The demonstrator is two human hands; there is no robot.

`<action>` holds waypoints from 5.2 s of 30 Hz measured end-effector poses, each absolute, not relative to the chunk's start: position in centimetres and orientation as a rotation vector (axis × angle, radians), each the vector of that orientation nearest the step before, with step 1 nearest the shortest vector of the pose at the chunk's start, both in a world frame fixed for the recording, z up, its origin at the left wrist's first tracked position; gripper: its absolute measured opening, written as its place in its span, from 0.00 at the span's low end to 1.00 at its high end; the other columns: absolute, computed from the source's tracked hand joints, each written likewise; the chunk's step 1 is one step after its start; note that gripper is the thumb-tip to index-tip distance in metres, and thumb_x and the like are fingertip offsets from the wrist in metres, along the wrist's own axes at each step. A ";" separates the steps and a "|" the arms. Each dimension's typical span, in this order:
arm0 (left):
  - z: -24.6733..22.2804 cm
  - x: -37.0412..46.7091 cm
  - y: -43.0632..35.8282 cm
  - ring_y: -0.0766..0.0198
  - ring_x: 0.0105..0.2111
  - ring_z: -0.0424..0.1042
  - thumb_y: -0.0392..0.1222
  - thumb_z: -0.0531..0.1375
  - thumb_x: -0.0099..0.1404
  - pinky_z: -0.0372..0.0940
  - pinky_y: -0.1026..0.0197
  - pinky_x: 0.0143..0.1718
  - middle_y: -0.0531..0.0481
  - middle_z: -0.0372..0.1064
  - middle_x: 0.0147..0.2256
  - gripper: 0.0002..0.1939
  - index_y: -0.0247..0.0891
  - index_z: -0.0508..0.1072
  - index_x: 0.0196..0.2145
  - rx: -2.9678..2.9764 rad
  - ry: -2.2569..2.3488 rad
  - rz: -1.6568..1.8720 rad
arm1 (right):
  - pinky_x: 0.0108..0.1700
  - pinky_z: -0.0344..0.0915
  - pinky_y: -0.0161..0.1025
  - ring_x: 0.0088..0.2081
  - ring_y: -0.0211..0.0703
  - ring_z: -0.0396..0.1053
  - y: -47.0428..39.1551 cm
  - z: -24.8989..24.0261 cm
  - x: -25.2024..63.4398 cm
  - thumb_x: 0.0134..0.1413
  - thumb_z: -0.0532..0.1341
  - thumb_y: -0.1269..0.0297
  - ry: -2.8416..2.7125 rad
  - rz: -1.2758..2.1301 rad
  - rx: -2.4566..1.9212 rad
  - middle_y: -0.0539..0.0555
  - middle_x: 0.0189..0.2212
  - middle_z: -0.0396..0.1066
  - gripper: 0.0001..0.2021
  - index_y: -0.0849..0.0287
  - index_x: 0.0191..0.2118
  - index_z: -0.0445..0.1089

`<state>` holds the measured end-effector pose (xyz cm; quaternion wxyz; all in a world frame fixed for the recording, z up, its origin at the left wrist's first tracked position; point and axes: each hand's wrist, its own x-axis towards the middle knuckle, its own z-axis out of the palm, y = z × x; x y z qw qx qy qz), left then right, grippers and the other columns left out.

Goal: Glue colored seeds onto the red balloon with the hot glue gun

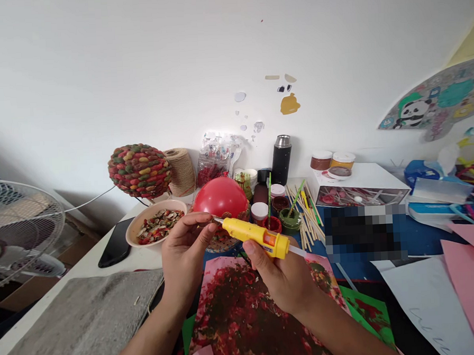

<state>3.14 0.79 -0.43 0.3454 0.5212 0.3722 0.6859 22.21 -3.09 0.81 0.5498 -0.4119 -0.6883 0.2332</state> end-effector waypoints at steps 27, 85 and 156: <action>-0.5 3.2 0.9 0.62 0.38 0.82 0.44 0.78 0.63 0.77 0.66 0.40 0.49 0.83 0.39 0.09 0.43 0.86 0.41 1.375 0.983 1.794 | 0.29 0.66 0.37 0.23 0.43 0.72 -3.3 0.7 22.2 0.79 0.55 0.48 -1.671 0.477 -1.034 0.48 0.21 0.71 0.24 0.54 0.32 0.75; -0.5 2.7 1.2 0.65 0.37 0.80 0.42 0.78 0.63 0.76 0.69 0.40 0.50 0.83 0.39 0.09 0.43 0.86 0.40 1.327 0.988 1.867 | 0.28 0.64 0.38 0.22 0.43 0.72 -3.3 0.7 22.1 0.81 0.54 0.48 -1.706 0.400 -1.042 0.48 0.20 0.70 0.27 0.54 0.29 0.72; 1.6 1.3 0.6 0.54 0.42 0.80 0.39 0.73 0.68 0.72 0.52 0.48 0.50 0.83 0.39 0.05 0.47 0.84 0.42 2.272 1.182 1.795 | 0.23 0.59 0.37 0.19 0.39 0.62 -1.3 1.0 24.5 0.70 0.58 0.33 -1.300 0.723 -1.032 0.46 0.16 0.61 0.32 0.54 0.24 0.73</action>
